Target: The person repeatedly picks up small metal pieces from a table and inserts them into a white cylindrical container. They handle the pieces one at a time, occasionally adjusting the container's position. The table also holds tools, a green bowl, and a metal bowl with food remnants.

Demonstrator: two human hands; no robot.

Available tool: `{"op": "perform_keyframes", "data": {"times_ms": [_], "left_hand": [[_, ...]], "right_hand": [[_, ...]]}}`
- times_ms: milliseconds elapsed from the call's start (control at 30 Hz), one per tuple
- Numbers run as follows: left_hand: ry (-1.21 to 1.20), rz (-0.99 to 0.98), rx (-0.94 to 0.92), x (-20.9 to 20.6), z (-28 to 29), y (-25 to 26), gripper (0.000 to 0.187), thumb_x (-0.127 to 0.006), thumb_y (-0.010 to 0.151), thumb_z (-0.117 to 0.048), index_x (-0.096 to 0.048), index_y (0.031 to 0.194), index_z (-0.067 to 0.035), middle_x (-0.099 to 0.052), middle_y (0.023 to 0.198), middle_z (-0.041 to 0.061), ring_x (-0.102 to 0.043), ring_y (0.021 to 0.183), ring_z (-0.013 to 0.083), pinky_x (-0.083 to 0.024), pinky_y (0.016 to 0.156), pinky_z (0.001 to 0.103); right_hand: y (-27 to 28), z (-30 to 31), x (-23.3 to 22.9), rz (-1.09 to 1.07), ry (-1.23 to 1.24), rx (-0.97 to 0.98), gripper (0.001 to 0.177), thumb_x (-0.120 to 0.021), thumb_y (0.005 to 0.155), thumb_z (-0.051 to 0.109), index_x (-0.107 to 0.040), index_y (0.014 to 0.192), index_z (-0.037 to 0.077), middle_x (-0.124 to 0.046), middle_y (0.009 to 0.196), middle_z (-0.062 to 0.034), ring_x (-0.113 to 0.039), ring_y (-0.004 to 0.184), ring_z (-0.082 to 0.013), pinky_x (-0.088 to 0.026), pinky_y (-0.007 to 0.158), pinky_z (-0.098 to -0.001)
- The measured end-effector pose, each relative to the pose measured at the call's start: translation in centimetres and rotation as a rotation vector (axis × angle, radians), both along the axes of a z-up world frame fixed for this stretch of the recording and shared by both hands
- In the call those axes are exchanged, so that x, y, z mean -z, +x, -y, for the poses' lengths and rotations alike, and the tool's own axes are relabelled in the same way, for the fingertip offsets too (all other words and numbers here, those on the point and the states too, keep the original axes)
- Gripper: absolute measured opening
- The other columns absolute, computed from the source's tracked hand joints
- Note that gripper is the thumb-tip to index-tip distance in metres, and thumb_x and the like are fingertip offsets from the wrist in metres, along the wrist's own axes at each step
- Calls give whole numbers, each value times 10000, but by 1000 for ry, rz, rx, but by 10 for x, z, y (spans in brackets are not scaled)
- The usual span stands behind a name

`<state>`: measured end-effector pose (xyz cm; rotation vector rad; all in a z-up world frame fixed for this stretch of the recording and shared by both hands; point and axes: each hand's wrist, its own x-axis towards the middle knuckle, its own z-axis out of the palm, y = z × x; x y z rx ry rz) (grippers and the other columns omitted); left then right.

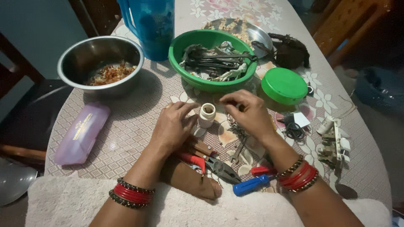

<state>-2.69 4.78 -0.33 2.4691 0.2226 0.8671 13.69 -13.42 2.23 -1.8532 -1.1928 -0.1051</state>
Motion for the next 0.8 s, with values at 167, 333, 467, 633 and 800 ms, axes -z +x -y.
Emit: {"op": "perform_keyframes", "data": {"times_ms": [167, 333, 467, 633, 800], "left_hand": [[-4, 28, -2, 4, -3, 1, 305, -757, 850, -161, -748, 1148, -97, -724, 1092, 133, -654, 1031, 335, -521, 926, 446], [-6, 36, -3, 4, -3, 1, 274, -757, 851, -149, -762, 1117, -87, -730, 1071, 141, -657, 1023, 339, -524, 918, 448], [-39, 11, -7, 2, -2, 0, 261, -753, 858, -153, -768, 1110, -85, -735, 1067, 141, -662, 1013, 329, -530, 904, 445], [-28, -21, -14, -1, 0, 1, 242, -747, 870, -158, -769, 1099, -82, -738, 1075, 135, -670, 1005, 309, -540, 895, 431], [-53, -24, 2, -3, 0, 0, 252, -748, 871, -163, -771, 1112, -94, -744, 1055, 124, -670, 988, 310, -543, 895, 428]], "right_hand": [[0, 7, -5, -70, -554, -105, 188, -777, 849, 237, -795, 999, 126, -801, 942, -51, -755, 837, -155, -580, 759, -319], [-18, 4, -8, -86, -818, -200, 259, -814, 792, 278, -761, 963, 92, -793, 905, -74, -755, 823, -184, -580, 761, -353], [-20, 2, -8, -62, -857, -215, 255, -823, 776, 259, -751, 941, 78, -792, 882, -82, -762, 815, -195, -585, 764, -354], [-11, 2, 0, -30, -810, -209, 194, -789, 799, 212, -770, 949, 90, -795, 883, -74, -769, 804, -192, -590, 754, -348], [7, 8, -3, -207, -636, -157, 186, -732, 875, 228, -756, 977, 74, -821, 844, -70, -791, 738, -146, -619, 715, -308]]}}
